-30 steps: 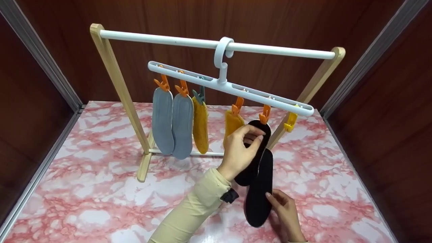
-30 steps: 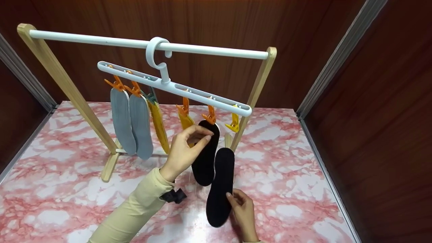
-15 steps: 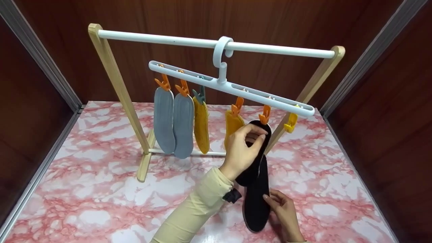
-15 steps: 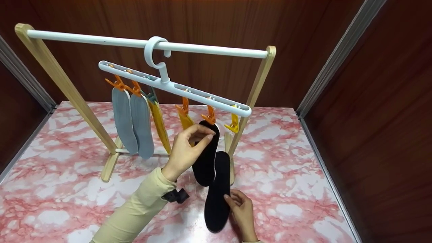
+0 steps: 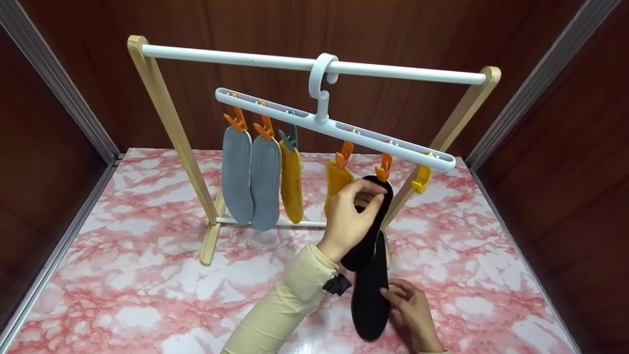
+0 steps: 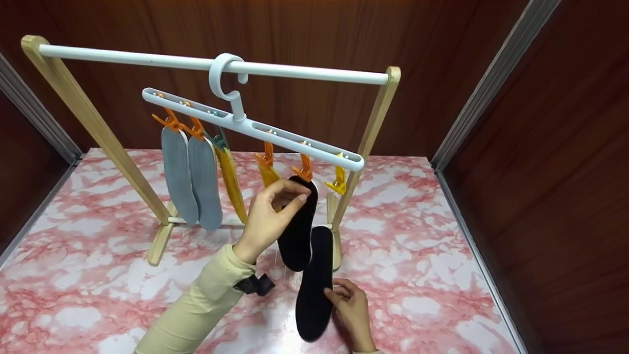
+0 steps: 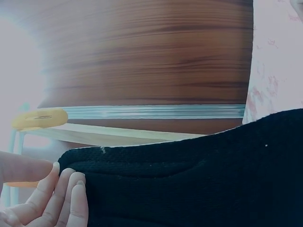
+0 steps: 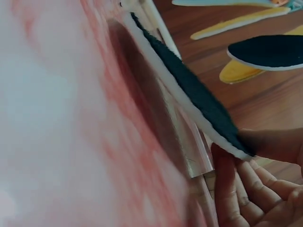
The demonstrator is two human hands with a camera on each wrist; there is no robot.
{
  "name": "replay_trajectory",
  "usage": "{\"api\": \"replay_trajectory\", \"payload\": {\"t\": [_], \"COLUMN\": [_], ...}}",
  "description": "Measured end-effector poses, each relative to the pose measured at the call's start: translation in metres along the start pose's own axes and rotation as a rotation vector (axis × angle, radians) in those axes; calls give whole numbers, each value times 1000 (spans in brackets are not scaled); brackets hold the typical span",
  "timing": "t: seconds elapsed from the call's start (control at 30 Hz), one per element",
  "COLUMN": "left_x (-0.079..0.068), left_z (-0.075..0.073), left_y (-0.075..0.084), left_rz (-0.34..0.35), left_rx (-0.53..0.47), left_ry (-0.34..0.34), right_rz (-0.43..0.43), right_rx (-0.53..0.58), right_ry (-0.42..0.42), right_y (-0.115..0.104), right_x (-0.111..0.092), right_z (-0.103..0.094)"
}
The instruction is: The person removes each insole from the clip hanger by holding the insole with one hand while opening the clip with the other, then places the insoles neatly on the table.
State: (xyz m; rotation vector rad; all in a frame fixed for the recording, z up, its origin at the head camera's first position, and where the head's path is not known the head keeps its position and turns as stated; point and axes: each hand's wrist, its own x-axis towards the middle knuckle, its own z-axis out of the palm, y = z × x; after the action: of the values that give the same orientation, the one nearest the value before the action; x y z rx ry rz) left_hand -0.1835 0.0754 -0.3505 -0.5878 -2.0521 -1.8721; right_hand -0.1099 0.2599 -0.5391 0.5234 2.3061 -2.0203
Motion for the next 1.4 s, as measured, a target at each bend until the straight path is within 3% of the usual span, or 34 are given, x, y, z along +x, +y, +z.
{"api": "replay_trajectory", "payload": {"t": [0.67,0.83,1.0,1.23,1.4], "left_x": [0,0,-1,-1,-1], "left_z": [-6,-6,-7,-9,-10], "left_y": [0,0,-1,-3,-6], "left_rz": [-15,-20,-24,-17,-15], "left_rx": [-45,-38,-41,-27,-9], "left_ry": [18,29,33,34,44], "right_rz": [46,43,-14,-74,-83], "right_rx": [-57,-131,-216,-290,-320], "right_ry": [-161,-156,-130,-49,-42], "right_y": [0,-1,-3,-4,-6], "right_x": [0,3,6,8,9], "right_z": [-2,-3,-2,2,2]}}
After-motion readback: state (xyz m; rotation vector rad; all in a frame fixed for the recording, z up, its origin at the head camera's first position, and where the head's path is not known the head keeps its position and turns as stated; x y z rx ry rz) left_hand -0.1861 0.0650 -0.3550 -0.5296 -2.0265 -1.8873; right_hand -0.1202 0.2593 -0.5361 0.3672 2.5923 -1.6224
